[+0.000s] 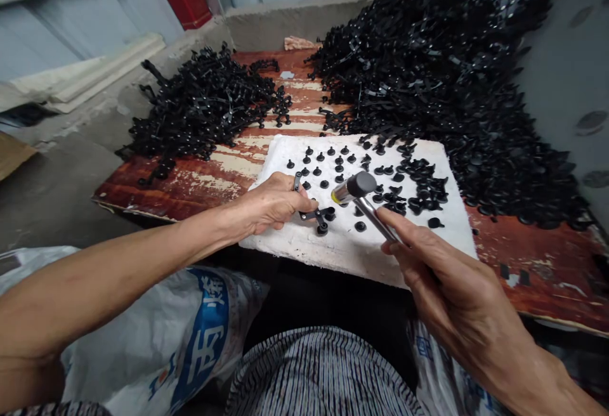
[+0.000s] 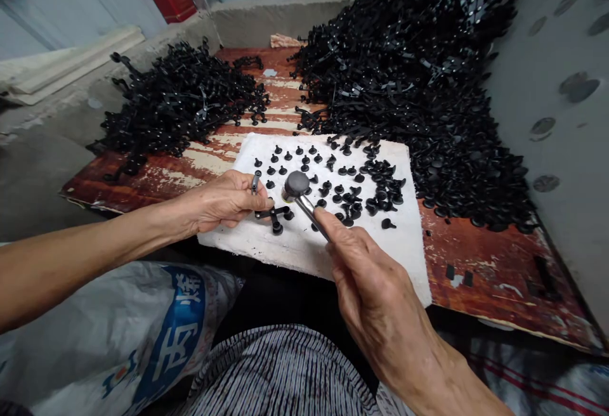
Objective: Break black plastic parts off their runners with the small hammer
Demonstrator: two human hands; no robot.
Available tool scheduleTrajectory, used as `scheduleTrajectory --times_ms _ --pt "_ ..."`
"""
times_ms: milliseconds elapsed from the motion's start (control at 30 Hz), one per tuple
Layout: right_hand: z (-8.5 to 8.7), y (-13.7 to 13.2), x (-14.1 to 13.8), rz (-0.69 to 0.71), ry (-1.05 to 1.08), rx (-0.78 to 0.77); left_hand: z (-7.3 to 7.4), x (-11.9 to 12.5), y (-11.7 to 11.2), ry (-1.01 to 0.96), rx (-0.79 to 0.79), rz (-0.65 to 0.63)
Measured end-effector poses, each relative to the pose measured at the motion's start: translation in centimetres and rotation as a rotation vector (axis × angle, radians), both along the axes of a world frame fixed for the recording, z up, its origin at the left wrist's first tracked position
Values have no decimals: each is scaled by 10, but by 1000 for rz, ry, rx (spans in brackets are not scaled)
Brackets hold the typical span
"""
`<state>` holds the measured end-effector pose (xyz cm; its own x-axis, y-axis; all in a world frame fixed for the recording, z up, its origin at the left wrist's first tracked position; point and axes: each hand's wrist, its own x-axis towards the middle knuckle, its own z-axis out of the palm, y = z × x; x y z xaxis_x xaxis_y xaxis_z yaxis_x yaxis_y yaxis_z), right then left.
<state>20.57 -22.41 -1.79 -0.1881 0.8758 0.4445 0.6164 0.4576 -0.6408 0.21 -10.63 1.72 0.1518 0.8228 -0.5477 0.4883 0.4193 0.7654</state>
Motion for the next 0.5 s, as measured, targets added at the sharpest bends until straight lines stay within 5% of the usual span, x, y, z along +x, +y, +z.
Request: scheduleTrajectory --times_ms 267,400,500 --pt "2 -1 0 50 -97 0 -4 -3 -2 -43 14 20" --pt "1 -7 -1 -167 43 98 -2 -1 -5 -67 -15 28" --pt "0 -6 0 53 -129 -21 -1 1 -7 -76 -7 38"
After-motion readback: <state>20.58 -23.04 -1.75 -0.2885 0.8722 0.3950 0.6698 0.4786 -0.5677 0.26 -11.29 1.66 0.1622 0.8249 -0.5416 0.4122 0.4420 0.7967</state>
